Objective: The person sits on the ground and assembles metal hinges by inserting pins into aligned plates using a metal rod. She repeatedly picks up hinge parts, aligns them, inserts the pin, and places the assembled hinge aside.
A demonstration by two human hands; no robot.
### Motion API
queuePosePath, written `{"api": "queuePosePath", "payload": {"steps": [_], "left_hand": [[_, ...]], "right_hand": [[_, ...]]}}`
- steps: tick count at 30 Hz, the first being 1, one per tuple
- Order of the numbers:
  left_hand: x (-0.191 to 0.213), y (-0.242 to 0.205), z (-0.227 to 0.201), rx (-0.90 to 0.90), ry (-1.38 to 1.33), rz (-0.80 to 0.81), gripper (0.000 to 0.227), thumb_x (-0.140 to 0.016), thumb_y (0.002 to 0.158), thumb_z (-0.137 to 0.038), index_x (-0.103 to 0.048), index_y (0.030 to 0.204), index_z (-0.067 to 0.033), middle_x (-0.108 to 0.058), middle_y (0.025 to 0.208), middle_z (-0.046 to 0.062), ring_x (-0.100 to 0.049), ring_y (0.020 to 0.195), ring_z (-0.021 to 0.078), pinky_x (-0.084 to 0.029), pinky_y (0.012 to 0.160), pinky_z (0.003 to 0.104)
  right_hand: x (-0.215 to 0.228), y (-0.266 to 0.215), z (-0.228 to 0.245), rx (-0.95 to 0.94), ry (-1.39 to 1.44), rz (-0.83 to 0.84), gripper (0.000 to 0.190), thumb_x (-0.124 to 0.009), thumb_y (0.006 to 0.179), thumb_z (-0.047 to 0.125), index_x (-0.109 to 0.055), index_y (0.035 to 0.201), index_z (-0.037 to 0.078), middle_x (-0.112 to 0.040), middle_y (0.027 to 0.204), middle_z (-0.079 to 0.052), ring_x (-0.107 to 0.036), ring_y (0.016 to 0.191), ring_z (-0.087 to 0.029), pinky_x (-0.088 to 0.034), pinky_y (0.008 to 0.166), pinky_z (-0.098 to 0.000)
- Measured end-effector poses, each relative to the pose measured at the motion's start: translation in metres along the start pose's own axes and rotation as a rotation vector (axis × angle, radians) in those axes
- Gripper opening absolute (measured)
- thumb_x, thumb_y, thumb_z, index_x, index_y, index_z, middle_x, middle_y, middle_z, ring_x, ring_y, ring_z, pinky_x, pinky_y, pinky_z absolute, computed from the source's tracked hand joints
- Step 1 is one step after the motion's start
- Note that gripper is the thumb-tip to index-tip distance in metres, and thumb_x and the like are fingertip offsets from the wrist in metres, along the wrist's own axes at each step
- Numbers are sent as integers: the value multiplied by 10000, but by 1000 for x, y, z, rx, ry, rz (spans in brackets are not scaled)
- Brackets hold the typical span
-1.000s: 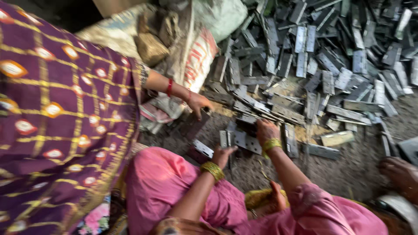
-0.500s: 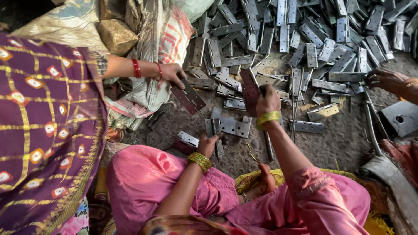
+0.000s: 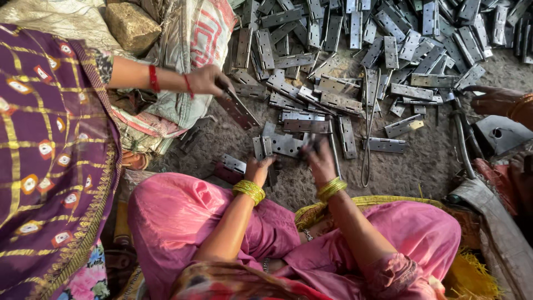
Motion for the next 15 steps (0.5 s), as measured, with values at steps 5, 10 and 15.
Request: {"api": "queuePosePath", "payload": {"steps": [5,10,15], "left_hand": [[12,11,6,-148,139,-88,287,-730,812,-134,-694,1090,-73,-740,970,21,-671,841,132,-549,772,313],[4,7,8,-108,165,-9,288,-845,803,-227,-724,966,-22,-759,883,30,-689,775,156,-559,757,333],[-8,-16,-28,-154,321,0,397,-887,785,-337,-736,993,-34,-756,902,26,-660,773,143,-551,749,332]], "right_hand": [[-17,-24,-38,-233,335,169,378,-697,969,215,-588,1218,-48,-701,1036,-193,-710,905,-299,-613,781,-460],[-6,-41,-60,-585,291,55,350,-681,928,256,-603,1142,-9,-736,937,-238,-756,712,-307,-661,618,-472],[-21,-43,-38,-174,-67,136,370,-739,919,234,-607,1094,-65,-752,893,-151,-743,678,-231,-642,551,-394]]}}
Point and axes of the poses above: each hand's wrist, its own y-axis towards the middle knuckle, its own x-axis out of the back of the hand, z = x × y, the point moved 7 cm from there along y, towards the middle knuckle
